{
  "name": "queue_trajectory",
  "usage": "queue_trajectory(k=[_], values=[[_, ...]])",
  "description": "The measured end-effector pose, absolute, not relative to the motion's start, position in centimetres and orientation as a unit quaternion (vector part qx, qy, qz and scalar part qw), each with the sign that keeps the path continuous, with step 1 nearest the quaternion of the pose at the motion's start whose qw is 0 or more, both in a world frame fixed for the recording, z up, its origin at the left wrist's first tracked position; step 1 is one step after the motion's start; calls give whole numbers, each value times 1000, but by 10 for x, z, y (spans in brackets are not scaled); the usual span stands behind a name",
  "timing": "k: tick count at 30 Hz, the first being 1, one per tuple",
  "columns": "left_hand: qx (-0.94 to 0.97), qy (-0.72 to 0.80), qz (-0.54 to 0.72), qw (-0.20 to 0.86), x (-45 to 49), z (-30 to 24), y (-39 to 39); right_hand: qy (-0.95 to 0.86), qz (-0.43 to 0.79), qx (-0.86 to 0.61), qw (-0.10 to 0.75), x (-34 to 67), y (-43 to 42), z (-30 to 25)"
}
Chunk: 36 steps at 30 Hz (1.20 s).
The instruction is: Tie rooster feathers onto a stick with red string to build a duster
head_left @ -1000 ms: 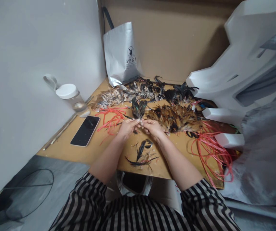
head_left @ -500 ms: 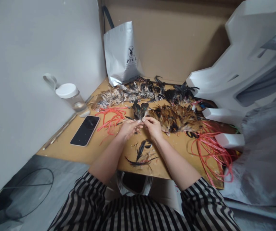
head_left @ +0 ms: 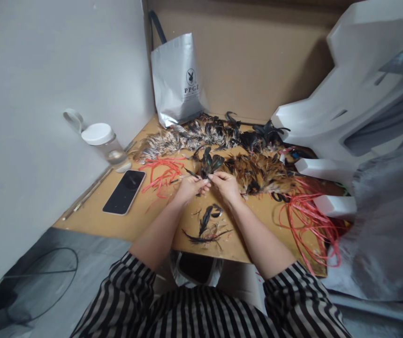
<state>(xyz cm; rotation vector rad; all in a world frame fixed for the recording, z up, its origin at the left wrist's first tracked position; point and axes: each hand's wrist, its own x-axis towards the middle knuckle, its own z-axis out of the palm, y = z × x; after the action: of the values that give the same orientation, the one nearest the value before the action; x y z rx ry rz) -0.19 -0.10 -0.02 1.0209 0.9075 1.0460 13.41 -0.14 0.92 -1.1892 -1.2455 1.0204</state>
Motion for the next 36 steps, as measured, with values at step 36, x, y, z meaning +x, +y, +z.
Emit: queue_trajectory(k=[36], values=[[582,420,359,597,-1,6,-7,-591,392,-525,471,140,-8,10]])
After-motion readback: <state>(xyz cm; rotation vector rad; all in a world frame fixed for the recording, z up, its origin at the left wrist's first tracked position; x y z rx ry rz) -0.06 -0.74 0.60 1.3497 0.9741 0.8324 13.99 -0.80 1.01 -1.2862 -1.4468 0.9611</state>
